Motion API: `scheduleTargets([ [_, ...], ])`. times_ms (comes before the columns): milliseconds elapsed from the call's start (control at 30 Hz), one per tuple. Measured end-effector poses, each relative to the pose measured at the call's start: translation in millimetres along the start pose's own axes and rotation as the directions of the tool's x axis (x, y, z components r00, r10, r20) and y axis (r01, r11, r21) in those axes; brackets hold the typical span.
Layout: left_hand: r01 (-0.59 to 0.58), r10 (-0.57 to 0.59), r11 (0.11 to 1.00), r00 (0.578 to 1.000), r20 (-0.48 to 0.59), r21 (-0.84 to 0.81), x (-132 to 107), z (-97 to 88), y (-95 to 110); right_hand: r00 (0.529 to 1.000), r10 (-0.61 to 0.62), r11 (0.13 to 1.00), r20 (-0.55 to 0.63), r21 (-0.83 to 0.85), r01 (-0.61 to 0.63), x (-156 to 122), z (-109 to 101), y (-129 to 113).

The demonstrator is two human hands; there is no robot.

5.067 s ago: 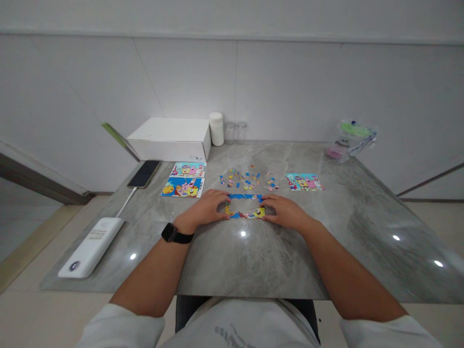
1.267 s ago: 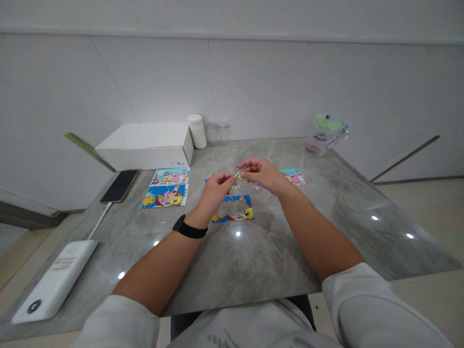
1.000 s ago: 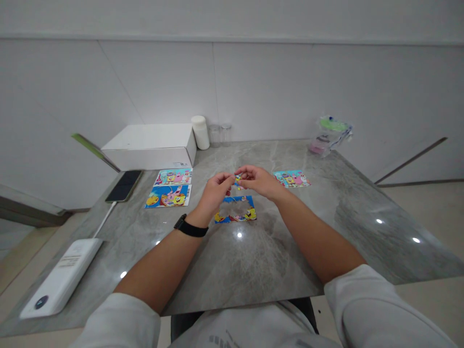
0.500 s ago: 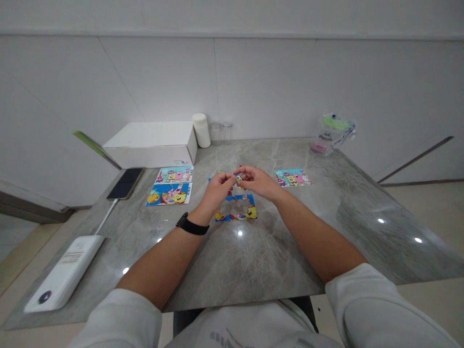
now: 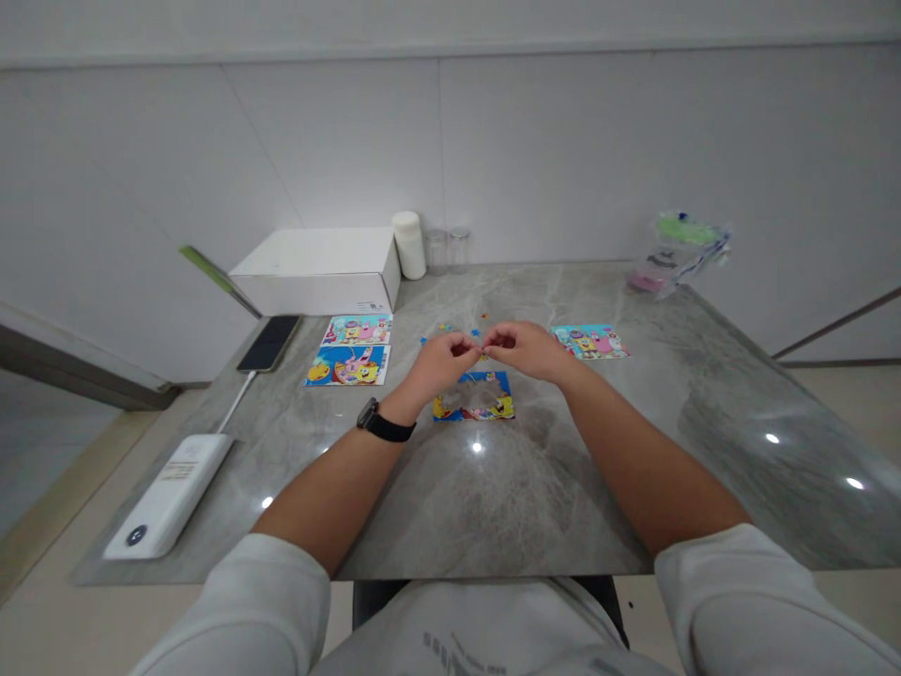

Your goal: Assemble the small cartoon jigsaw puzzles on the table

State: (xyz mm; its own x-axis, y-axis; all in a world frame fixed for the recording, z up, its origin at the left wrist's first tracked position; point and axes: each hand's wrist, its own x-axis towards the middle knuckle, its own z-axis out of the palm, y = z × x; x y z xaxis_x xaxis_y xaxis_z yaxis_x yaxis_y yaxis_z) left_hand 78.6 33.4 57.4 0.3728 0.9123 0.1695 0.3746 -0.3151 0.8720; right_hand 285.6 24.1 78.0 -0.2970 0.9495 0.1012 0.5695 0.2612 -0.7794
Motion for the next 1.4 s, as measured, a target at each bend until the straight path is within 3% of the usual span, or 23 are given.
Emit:
scheduleTargets([
  [133, -0.011, 0.009, 0.998, 0.999, 0.035, 0.064, -0.4, 4.0, -5.6, 0.999, 0.008, 0.992, 0.039, -0.124, -0.003, -0.5, -3.3, 3.3],
  [267, -0.056, 0.024, 0.982, 0.985, 0.171, 0.183, -1.6, 7.4, -13.2, 0.990, 0.029, 0.978, 0.135, -0.208, 0.000, 0.0, -3.7, 12.0],
  [467, -0.116, -0.018, 0.891, 0.957, 0.289, 0.439, -12.1, 10.0, -14.6, 0.937, 0.120, 0.963, 0.327, -0.267, -0.031, -1.2, 2.7, 25.3],
  [700, -0.156, -0.204, 0.771, 0.858, 0.472, 0.618, -23.3, 8.1, 7.1, 0.871, 0.233, 0.935, 0.432, -0.345, -0.079, -0.5, 11.5, 27.9],
  [767, -0.174, -0.231, 0.738, 0.843, 0.486, 0.652, -24.4, 7.1, 14.5, 0.849, 0.258, 0.919, 0.460, -0.387, -0.070, -0.7, 11.6, 25.4],
  [900, -0.199, -0.227, 0.696, 0.851, 0.474, 0.690, -25.9, 8.8, 18.7, 0.822, 0.283, 0.899, 0.493, -0.435, -0.049, -1.7, 11.5, 19.4],
  [1133, -0.233, -0.190, 0.663, 0.866, 0.462, 0.711, -28.5, 14.4, 6.4, 0.824, 0.325, 0.858, 0.465, -0.511, -0.051, -2.4, 17.5, 16.5],
  [1400, -0.214, -0.222, 0.662, 0.859, 0.461, 0.718, -28.3, 13.9, 9.6, 0.821, 0.341, 0.839, 0.457, -0.542, -0.047, -2.8, 16.6, 11.5],
])
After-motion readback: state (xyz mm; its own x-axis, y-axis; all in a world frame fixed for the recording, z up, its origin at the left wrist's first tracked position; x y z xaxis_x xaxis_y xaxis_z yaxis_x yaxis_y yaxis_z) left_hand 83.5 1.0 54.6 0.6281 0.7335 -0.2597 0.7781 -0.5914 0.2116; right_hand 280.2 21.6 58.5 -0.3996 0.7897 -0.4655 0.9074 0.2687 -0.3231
